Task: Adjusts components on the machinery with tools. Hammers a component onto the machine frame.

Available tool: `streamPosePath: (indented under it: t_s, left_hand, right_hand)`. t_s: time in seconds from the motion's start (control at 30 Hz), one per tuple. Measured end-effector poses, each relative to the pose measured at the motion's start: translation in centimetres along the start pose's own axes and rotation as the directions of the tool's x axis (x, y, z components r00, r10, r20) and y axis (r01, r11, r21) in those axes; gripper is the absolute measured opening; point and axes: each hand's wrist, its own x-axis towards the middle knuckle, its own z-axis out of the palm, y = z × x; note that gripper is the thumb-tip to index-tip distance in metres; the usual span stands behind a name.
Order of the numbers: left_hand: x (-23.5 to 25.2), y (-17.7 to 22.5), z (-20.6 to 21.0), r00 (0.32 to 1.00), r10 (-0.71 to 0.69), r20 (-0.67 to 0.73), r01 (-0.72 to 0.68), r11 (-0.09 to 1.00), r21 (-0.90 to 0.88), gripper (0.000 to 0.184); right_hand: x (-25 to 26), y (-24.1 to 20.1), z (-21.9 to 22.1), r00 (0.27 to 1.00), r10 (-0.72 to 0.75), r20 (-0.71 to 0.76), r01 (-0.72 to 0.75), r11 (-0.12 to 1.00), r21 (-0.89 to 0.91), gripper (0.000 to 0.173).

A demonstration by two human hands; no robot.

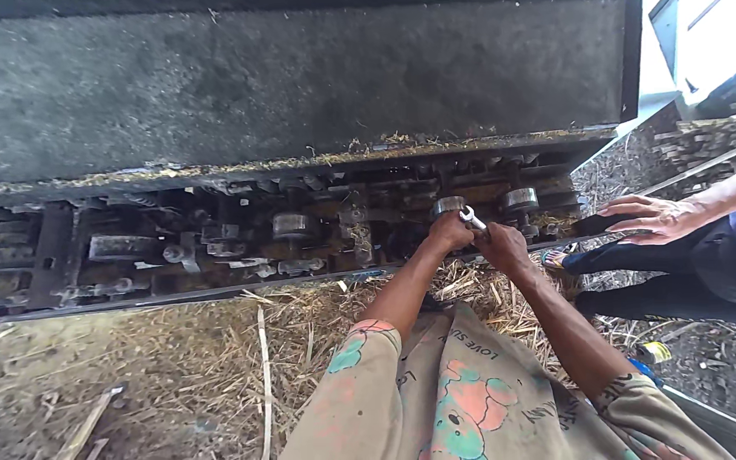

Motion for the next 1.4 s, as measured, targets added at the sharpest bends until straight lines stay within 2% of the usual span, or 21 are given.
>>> streamPosePath:
  t_s: [0.33,0.47,0.63,0.77,0.87,0.93,1.03,1.07,1.13,1.23,1.3,1.4]
  left_hand:
    - [0.4,0.2,-0.4,0.998,-0.019,0.061,0.019,1.0,0.002,0.015]
    - [0.5,0.2,-0.4,0.998,0.0,0.06,-0.002,1.0,0.027,0.014]
    - [0.5,-0.2,-0.3,0.999,0.025,0.042,-0.024,0.999,-0.022,0.014]
    - [0.5,-0.4,-0.1,0.999,-0.022,0.025,0.025,0.992,-0.123,0.028]
    - [0.2,-0.4,-0.4,1.0,-0.013,0.022,0.015,0.994,-0.108,0.04]
    - [-0.7,-0.3,-0.5,0.998,0.057,-0.017,-0.058,0.997,-0.051,0.042]
    - [-6.2,-1.5,-0.2,0.969,0.188,-0.159,-0.198,0.979,-0.05,0.036]
    - [-8.1,-2.5,0.3,0.963,0.179,-0.201,-0.198,0.977,-0.075,0.033]
    - [-10.0,-5.3,2.0,0.98,0.066,-0.187,-0.093,0.986,-0.141,0.031]
    - [-10.7,-8.8,5.7,0.993,-0.118,-0.015,0.106,0.937,-0.334,0.03]
    - [-10.6,-9.0,7.5,0.98,-0.19,0.053,0.19,0.841,-0.507,0.03]
    - [-10.1,-7.5,8.7,0.949,-0.301,0.094,0.271,0.625,-0.732,0.032]
  right_hand:
    - [0.7,-0.3,0.2,0.998,0.061,0.026,-0.062,0.998,0.021,0.034]
    - [1.2,0.1,0.1,0.999,-0.022,0.031,0.02,0.999,0.044,0.029]
    - [1.8,1.5,-0.5,0.974,-0.208,0.09,0.202,0.977,0.072,0.025]
    - [2.7,2.5,-1.1,0.947,-0.284,0.151,0.275,0.959,0.073,0.016]
    - [2.0,2.6,-1.0,0.961,-0.245,0.132,0.238,0.969,0.063,0.019]
    - [0.0,2.4,-1.1,0.983,-0.18,0.041,0.174,0.978,0.114,0.026]
    - [-4.7,3.0,-0.7,0.997,-0.045,-0.056,0.058,0.963,0.261,0.036]
    - [-6.6,3.6,-0.1,0.999,-0.001,-0.036,0.011,0.955,0.297,0.039]
    - [-9.8,5.2,1.3,0.995,0.073,0.075,-0.093,0.941,0.326,0.045]
    - [-13.4,6.9,3.4,0.964,0.115,0.238,-0.189,0.929,0.319,0.049]
    - [-14.9,7.3,4.2,0.943,0.131,0.307,-0.227,0.926,0.303,0.048]
    - [-15.7,6.8,4.4,0.917,0.148,0.372,-0.261,0.925,0.275,0.041]
